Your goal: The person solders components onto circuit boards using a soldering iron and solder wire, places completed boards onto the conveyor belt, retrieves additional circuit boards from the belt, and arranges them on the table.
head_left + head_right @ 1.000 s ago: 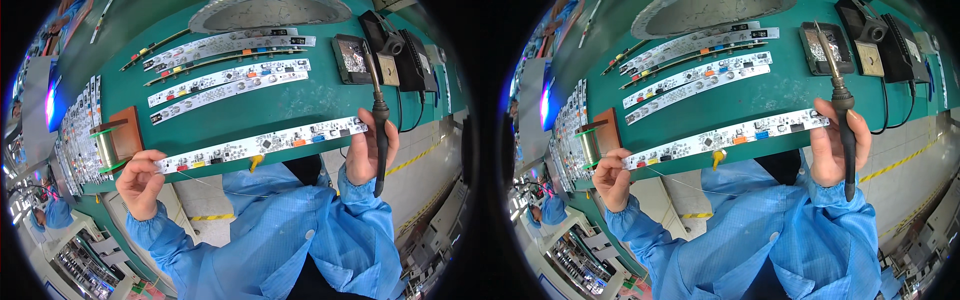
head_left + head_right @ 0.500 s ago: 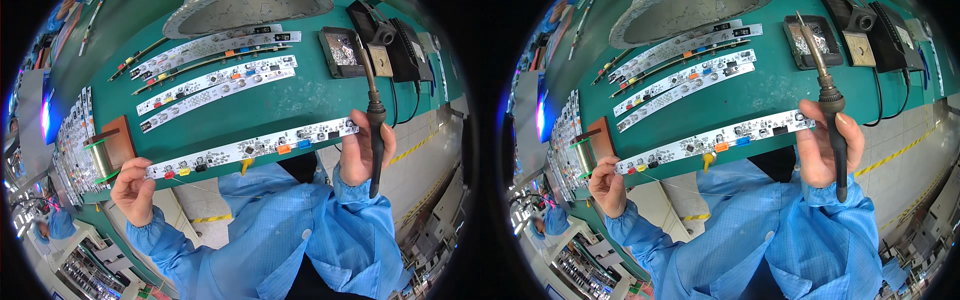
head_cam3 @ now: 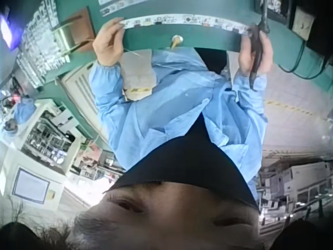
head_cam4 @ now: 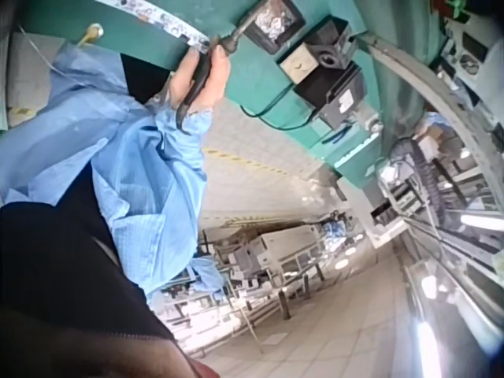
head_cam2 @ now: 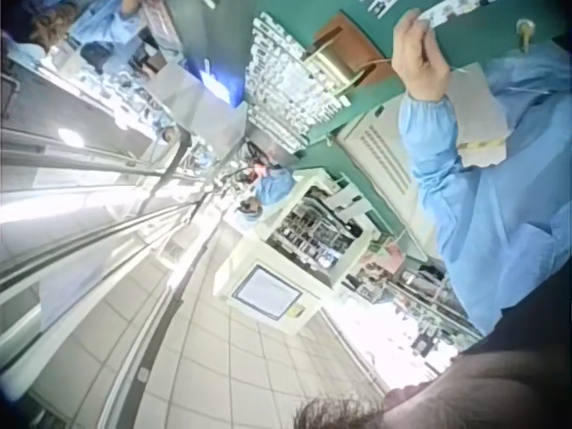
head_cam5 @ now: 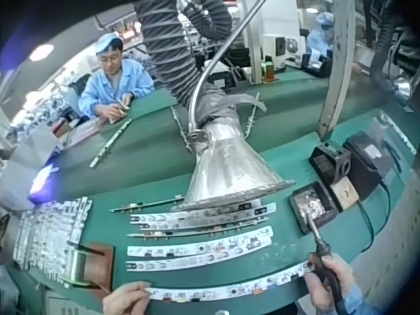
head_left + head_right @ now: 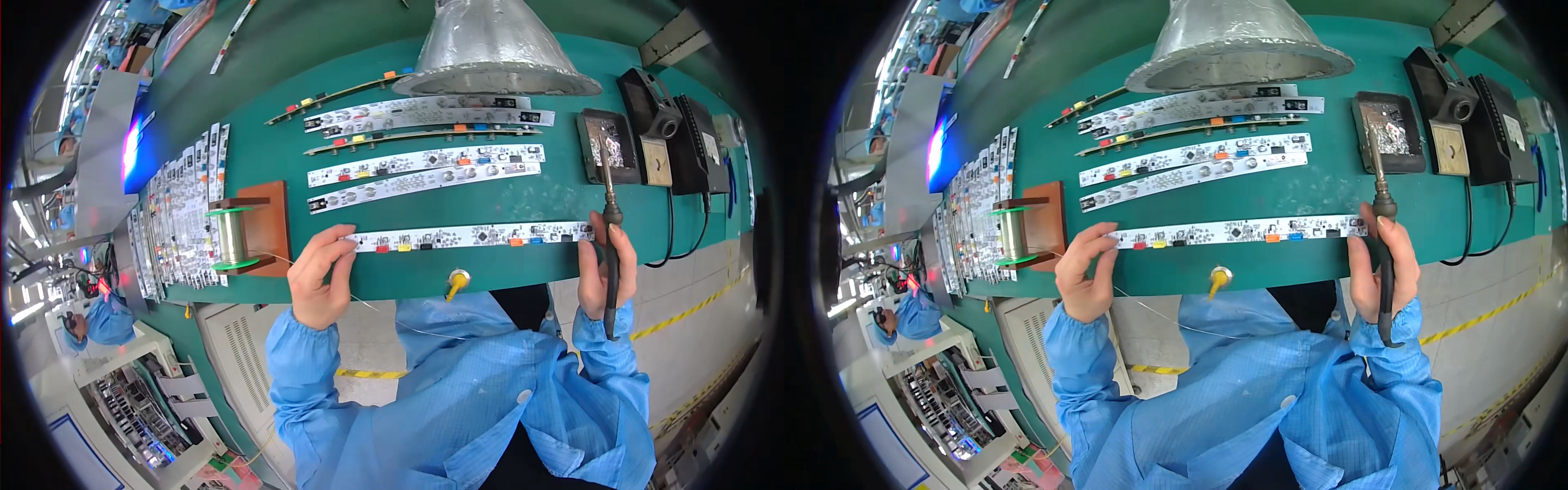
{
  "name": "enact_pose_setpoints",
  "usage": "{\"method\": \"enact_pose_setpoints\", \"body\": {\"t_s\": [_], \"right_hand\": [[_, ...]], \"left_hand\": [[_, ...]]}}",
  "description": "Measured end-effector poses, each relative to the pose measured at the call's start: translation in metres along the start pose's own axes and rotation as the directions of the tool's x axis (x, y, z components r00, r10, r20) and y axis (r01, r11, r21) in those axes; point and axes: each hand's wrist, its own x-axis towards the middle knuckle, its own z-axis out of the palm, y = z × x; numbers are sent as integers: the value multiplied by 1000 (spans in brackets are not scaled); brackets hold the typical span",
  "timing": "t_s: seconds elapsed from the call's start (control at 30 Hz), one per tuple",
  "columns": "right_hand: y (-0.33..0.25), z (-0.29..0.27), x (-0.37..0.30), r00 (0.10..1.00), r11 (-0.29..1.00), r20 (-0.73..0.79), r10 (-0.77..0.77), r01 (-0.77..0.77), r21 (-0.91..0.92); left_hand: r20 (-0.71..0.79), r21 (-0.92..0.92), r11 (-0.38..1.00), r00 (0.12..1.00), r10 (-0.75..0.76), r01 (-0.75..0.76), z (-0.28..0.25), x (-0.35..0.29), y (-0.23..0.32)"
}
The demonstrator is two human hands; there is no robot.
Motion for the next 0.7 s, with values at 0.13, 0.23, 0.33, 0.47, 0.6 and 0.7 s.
{"method": "enact_pose_setpoints", "body": {"t_s": [0.13,0.23,0.33,0.47,0.6,0.7], "right_hand": [[-5,16,13,994,988,0,113,-113,-103],[-9,29,27,995,980,-10,96,-96,-175],[-13,38,38,998,950,-25,52,-57,-306],[-16,41,43,999,936,-42,27,-40,-351],[-16,35,37,998,934,-40,38,-50,-355],[-12,30,30,997,961,-66,28,-45,-273]], "left_hand": [[-21,173,978,992,121,-115,3,3,-11],[-53,203,970,987,150,-137,2,4,-20],[-58,299,945,986,157,-133,-1,5,-25],[-71,350,922,976,204,-167,-1,9,-30],[-57,393,909,983,173,-137,-2,12,-26],[-54,429,898,989,134,-99,-3,14,-13]]}}
